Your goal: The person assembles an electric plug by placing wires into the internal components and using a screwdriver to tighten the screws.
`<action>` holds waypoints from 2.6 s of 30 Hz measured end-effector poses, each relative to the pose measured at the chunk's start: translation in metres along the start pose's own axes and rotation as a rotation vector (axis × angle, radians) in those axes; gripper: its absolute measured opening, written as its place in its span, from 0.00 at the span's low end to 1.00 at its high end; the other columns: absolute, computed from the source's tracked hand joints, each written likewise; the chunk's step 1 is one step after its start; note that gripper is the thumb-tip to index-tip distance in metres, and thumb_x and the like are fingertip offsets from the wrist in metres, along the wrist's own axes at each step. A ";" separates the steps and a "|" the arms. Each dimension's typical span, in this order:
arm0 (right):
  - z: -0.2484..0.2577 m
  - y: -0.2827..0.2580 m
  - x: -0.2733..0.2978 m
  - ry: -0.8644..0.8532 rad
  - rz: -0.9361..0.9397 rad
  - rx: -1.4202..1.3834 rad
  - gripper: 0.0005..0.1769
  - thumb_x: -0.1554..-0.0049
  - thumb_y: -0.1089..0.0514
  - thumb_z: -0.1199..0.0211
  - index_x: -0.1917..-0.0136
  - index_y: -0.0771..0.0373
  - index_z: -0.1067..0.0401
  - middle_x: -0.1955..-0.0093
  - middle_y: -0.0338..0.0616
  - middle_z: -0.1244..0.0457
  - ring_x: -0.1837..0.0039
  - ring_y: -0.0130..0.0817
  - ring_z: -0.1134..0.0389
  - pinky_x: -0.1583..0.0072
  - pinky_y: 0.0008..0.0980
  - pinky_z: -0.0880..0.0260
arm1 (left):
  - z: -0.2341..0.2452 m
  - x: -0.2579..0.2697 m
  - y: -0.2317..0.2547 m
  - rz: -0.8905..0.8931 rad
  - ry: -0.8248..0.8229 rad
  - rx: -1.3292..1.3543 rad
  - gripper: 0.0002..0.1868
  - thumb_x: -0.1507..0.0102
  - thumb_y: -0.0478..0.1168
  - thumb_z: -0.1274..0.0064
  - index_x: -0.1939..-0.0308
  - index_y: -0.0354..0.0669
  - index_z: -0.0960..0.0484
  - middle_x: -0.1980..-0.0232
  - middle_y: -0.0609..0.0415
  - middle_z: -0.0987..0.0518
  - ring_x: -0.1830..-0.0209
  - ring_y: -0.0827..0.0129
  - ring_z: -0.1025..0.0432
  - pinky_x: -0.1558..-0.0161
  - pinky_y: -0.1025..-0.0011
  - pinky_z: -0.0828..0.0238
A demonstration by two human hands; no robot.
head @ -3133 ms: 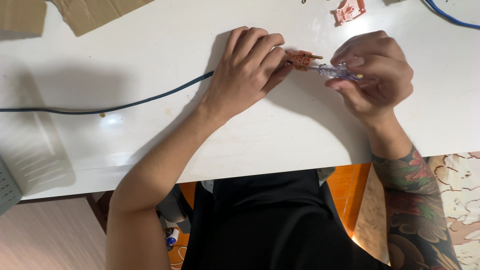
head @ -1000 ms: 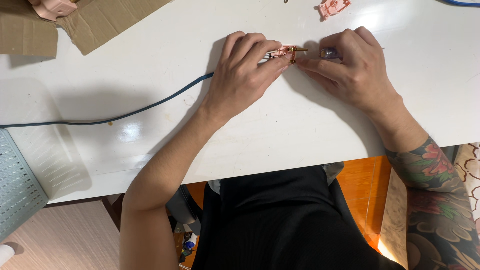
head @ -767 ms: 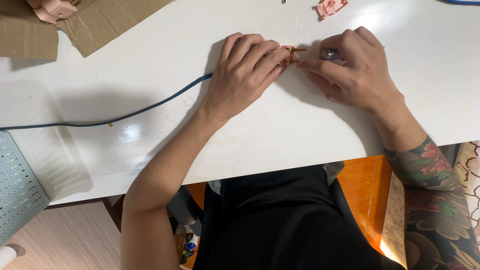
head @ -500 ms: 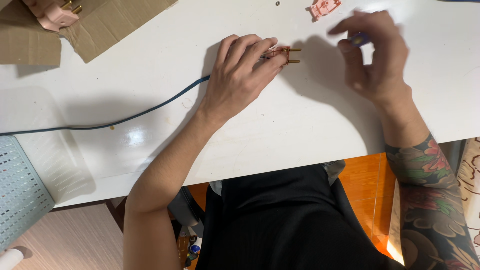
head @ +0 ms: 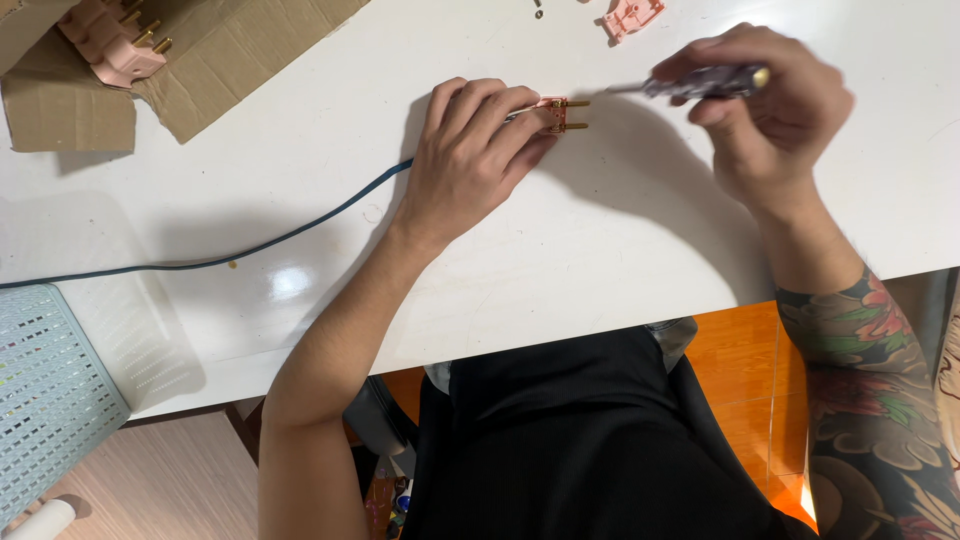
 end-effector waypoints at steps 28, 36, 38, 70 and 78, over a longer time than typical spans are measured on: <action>-0.024 -0.001 0.004 -0.119 0.035 0.064 0.14 0.23 0.66 0.34 0.36 0.83 0.33 0.43 0.71 0.30 0.40 0.71 0.18 0.41 0.48 0.20 | 0.002 -0.003 0.001 0.014 0.018 0.015 0.07 0.22 0.41 0.29 0.46 0.46 0.11 0.45 0.60 0.15 0.49 0.62 0.23 0.43 0.61 0.32; -0.038 -0.020 -0.023 -0.225 0.370 0.225 0.12 0.26 0.73 0.22 0.36 0.80 0.23 0.46 0.70 0.24 0.46 0.62 0.21 0.43 0.54 0.22 | -0.004 0.001 0.001 0.058 0.019 0.038 0.08 0.21 0.46 0.35 0.48 0.48 0.11 0.45 0.59 0.14 0.48 0.60 0.21 0.42 0.58 0.32; -0.042 -0.027 -0.033 -0.261 0.430 0.280 0.11 0.22 0.66 0.31 0.31 0.78 0.23 0.42 0.69 0.24 0.45 0.63 0.24 0.41 0.55 0.21 | -0.002 0.000 0.001 0.057 0.015 0.043 0.05 0.21 0.44 0.36 0.47 0.49 0.10 0.45 0.60 0.15 0.48 0.60 0.22 0.42 0.59 0.32; -0.045 -0.015 -0.022 -0.190 0.393 0.242 0.13 0.27 0.66 0.21 0.37 0.74 0.24 0.45 0.61 0.29 0.48 0.59 0.29 0.40 0.53 0.27 | -0.003 0.001 0.000 0.070 -0.003 0.042 0.06 0.21 0.45 0.37 0.47 0.49 0.11 0.47 0.60 0.16 0.50 0.61 0.24 0.42 0.60 0.33; -0.020 -0.021 -0.027 -0.161 0.350 0.306 0.15 0.22 0.63 0.35 0.40 0.83 0.17 0.48 0.70 0.34 0.49 0.61 0.32 0.46 0.52 0.31 | -0.002 0.002 0.000 0.038 0.048 0.043 0.10 0.21 0.43 0.33 0.42 0.47 0.17 0.46 0.58 0.16 0.51 0.61 0.23 0.43 0.59 0.32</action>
Point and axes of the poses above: each hand's wrist, its own x-axis away from the middle knuckle, its own z-axis out of the back of the hand, y = z × x, the point moved 2 cm from there along -x, towards the middle knuckle
